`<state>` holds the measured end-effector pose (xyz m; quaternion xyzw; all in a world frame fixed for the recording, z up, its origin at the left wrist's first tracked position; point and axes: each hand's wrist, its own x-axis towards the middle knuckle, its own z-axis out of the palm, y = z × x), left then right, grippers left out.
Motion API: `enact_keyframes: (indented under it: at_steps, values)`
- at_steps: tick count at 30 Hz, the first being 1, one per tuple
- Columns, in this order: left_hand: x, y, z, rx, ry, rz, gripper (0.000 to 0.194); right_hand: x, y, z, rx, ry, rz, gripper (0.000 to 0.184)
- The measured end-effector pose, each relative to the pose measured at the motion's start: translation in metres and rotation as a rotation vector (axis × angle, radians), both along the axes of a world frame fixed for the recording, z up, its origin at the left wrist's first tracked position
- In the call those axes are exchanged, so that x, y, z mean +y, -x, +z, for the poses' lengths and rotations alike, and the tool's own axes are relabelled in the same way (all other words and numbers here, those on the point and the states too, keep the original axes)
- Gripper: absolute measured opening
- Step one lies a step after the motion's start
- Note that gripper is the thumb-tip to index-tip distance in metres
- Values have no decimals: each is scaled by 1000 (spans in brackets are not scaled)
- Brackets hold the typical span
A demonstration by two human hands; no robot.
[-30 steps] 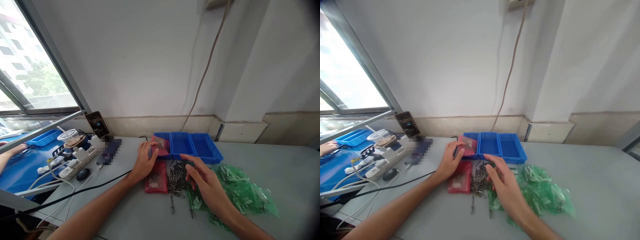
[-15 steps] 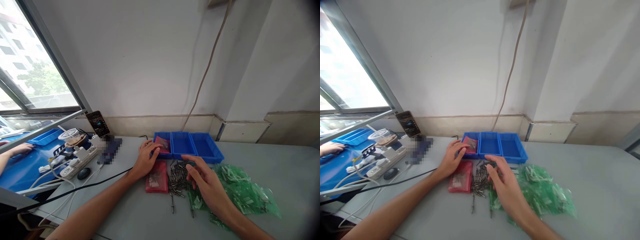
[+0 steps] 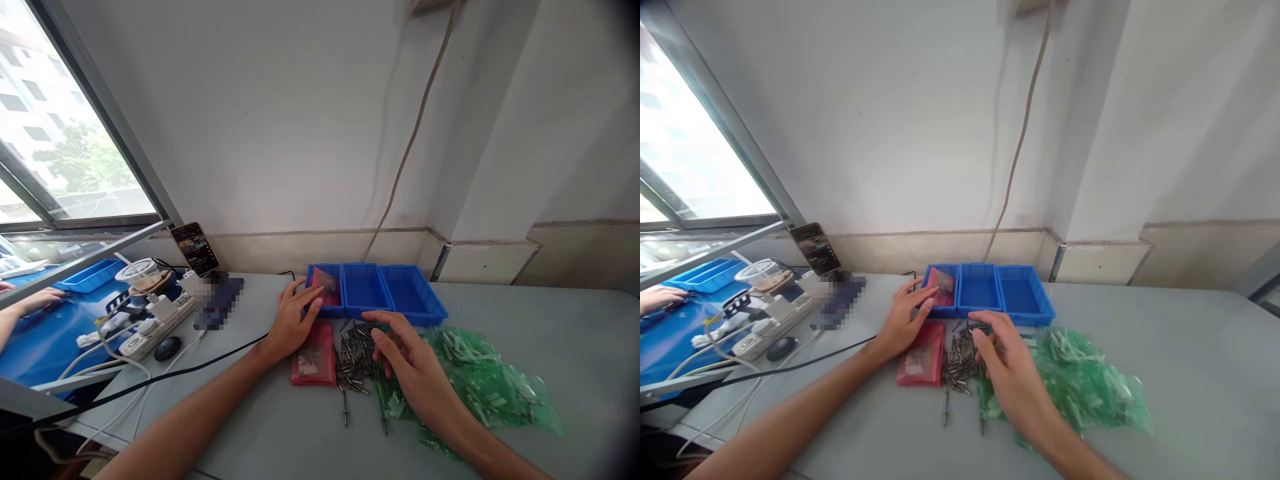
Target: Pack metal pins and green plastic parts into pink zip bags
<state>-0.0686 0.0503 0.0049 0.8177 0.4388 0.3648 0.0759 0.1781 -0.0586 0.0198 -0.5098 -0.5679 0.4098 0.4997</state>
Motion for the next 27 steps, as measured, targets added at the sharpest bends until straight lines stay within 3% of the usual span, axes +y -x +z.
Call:
enact_keyframes:
  at_steps: [9,19,27]
  values:
    - [-1,0,0,102,-33,-5,41,0,1,0,-7,-18,-8,37]
    - [1,1,-3,-27,-138,110,31,-1,0,4,-47,-26,-3,36]
    - [0,-1,-3,17,-142,114,27,-1,0,5,-50,-69,-14,34]
